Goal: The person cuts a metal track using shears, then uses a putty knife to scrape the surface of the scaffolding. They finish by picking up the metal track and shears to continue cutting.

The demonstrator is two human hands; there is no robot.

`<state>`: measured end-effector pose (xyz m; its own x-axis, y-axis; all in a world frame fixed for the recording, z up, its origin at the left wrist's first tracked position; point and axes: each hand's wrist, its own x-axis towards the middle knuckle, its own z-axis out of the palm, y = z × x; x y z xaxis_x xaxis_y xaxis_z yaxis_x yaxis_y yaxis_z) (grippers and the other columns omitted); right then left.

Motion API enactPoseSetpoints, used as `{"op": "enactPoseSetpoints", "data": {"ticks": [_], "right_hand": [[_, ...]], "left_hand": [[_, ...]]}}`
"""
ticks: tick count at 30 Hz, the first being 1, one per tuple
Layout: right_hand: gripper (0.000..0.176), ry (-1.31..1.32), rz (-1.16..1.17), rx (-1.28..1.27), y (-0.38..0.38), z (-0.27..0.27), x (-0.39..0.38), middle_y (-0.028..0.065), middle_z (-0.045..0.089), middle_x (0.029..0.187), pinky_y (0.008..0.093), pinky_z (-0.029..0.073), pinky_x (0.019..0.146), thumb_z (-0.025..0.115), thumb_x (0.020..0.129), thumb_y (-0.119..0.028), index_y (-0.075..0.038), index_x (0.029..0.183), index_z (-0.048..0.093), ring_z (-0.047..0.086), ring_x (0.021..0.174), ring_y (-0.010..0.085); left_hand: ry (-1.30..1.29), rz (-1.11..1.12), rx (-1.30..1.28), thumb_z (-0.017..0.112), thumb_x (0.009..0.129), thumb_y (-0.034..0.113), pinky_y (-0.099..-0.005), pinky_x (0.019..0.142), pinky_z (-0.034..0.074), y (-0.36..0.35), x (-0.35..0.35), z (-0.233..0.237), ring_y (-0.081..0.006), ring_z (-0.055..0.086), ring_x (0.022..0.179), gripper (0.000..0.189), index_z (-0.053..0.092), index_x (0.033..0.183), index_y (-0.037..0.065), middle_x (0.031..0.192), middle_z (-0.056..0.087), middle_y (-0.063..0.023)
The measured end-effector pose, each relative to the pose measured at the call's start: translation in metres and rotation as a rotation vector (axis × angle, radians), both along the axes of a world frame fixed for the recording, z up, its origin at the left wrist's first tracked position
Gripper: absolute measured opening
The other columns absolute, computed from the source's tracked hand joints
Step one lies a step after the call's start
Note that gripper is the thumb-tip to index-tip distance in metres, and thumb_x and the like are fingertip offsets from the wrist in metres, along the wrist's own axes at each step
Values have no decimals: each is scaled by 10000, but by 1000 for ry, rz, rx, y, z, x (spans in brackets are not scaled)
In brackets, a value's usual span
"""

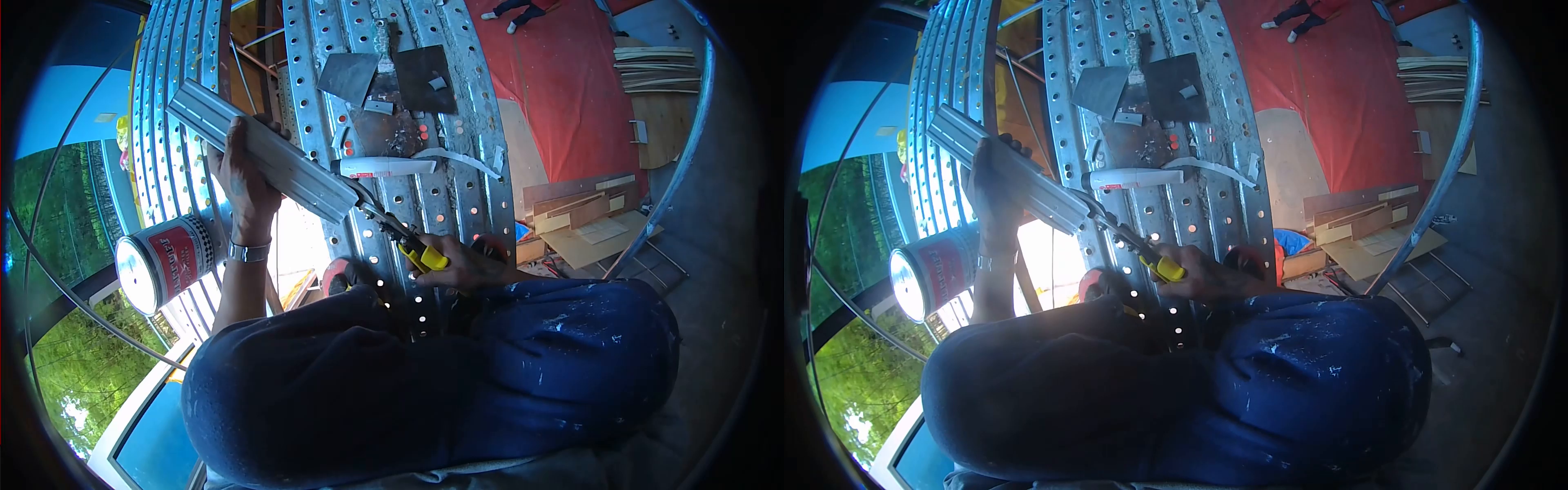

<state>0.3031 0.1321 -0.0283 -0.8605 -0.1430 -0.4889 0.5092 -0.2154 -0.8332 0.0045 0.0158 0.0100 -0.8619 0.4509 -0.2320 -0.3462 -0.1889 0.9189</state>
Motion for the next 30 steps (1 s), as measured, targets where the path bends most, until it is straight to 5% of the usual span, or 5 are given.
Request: {"op": "enactPoseSetpoints", "data": {"ticks": [8,14,16,22,30], "right_hand": [[328,-42,-4,128,-1,4,0,61,574,851,305,442,753,695,808,-197,5,1012,536,555,815,132],[282,1,-72,282,-9,2,2,57,546,757,318,421,653,677,824,-207,7,955,549,518,715,119],[280,13,-72,306,-9,4,1,53,536,737,322,412,635,677,822,-210,6,948,551,507,697,121],[302,54,98,111,-7,6,-4,65,551,807,308,420,677,694,803,-211,-8,974,550,521,740,129],[382,-16,36,43,-1,-2,2,65,566,907,307,443,788,696,781,-187,3,1058,515,556,875,148]], "left_hand": [[235,-103,-75,492,967,221,-315,628,556,0,5,-6,-225,651,779,272,560,1051,-29,879,627,-120],[109,-73,-79,451,977,248,-316,607,546,2,7,-8,-217,636,757,298,558,1030,-26,873,615,-111],[-22,-76,38,530,943,238,-335,610,557,5,8,-7,-230,640,729,250,457,1032,16,844,617,-141],[-10,-101,68,553,936,235,-340,608,554,12,17,6,-242,636,705,260,422,1030,31,829,619,-156],[-29,-59,45,570,928,280,-331,593,550,5,6,9,-237,632,711,303,525,986,-14,814,614,-146]]}}
